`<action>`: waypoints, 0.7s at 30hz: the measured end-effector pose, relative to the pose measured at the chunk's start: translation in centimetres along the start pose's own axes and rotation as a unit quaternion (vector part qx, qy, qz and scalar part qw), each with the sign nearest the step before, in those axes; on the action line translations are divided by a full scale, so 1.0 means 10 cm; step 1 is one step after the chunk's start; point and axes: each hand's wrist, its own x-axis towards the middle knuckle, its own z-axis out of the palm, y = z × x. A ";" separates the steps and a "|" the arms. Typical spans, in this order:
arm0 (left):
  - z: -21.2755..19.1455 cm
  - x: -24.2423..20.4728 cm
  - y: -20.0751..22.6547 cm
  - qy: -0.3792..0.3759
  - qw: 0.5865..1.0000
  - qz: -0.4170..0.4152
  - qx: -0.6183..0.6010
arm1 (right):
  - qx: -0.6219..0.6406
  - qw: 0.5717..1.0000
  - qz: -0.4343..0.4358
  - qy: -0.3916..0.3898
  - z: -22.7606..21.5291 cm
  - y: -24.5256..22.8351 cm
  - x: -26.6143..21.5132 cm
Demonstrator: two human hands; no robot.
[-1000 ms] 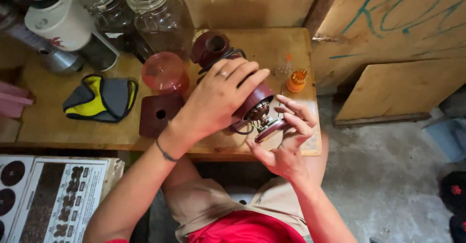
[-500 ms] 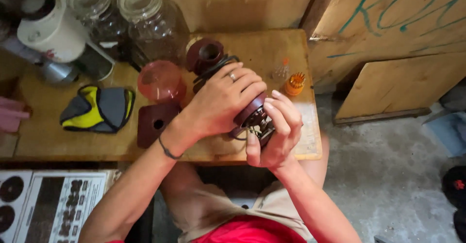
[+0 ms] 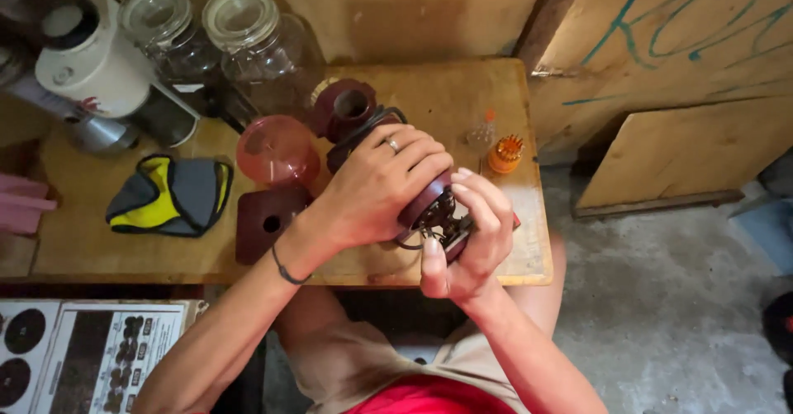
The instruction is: The person assembles a maroon cylindrical electrical device by hand, inserting a rotor into the housing, aligning and screwing the end cap, and then attaching the top lid. The person works at a wooden table with various tools and containers nearby.
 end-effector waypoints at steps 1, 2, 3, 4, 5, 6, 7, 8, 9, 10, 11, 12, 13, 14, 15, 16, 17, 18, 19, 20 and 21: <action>0.01 0.01 -0.03 -0.002 1.000 0.002 -0.003 | -0.003 1.000 0.003 0.002 0.01 0.03 0.00; 0.02 0.00 -0.04 -0.003 1.000 0.002 -0.003 | -0.004 1.000 0.006 0.002 0.01 0.06 -0.01; 0.03 -0.01 -0.05 -0.004 1.000 0.002 -0.004 | -0.004 1.000 0.009 0.002 0.01 0.08 -0.03; 0.04 -0.02 -0.05 -0.003 1.000 0.001 -0.001 | -0.002 1.000 0.006 0.003 0.01 0.10 -0.07; 0.04 -0.04 -0.05 -0.003 1.000 0.001 -0.001 | 0.002 1.000 0.008 0.003 0.01 0.13 -0.11; 0.05 -0.03 -0.06 -0.002 1.000 0.003 -0.002 | 0.003 1.000 0.010 0.005 0.01 0.16 -0.14; 0.04 -0.02 -0.05 0.000 1.000 0.004 0.000 | 0.003 1.000 0.008 0.007 0.00 0.14 -0.12; 0.03 -0.02 -0.04 -0.004 1.000 -0.003 -0.007 | -0.001 1.000 0.022 -0.001 -0.01 0.12 -0.12; 0.03 -0.02 -0.04 -0.008 1.000 -0.010 -0.015 | -0.006 0.999 0.037 -0.009 -0.02 0.10 -0.11; 0.01 -0.02 -0.02 -0.009 1.000 -0.013 -0.013 | -0.003 0.999 0.037 -0.011 -0.05 0.06 -0.10; -0.01 -0.02 0.01 0.002 0.999 -0.031 -0.019 | 0.000 0.998 0.055 -0.033 -0.07 0.02 -0.09; -0.02 -0.01 0.03 0.013 0.998 -0.048 -0.028 | 0.001 0.996 0.076 -0.055 -0.11 -0.02 -0.09; -0.01 -0.07 0.10 0.012 0.998 -0.051 -0.029 | 0.002 0.995 0.077 -0.058 -0.15 -0.06 -0.11; 0.00 -0.10 0.14 0.053 0.995 -0.078 -0.013 | 0.028 0.989 0.132 -0.055 -0.17 -0.07 -0.11; 0.02 -0.13 0.18 0.095 0.990 -0.105 0.002 | 0.055 0.979 0.187 -0.052 -0.20 -0.09 -0.11; 0.06 -0.17 0.22 0.096 0.990 -0.105 0.004 | 0.056 0.980 0.185 -0.052 -0.21 -0.07 -0.12; 0.09 -0.22 0.26 0.130 0.982 -0.132 0.047 | 0.077 0.971 0.212 -0.082 -0.22 -0.06 -0.14; 0.14 -0.28 0.33 0.162 0.970 -0.161 0.086 | 0.096 0.959 0.242 -0.114 -0.25 -0.06 -0.17; 0.18 -0.31 0.33 0.161 0.970 -0.164 0.085 | 0.095 0.958 0.243 -0.116 -0.25 -0.09 -0.13; 0.23 -0.32 0.34 0.171 0.962 -0.179 0.113 | 0.077 0.957 0.252 -0.117 -0.25 -0.12 -0.09; 0.28 -0.34 0.34 0.181 0.954 -0.194 0.141 | 0.059 0.956 0.261 -0.118 -0.25 -0.15 -0.05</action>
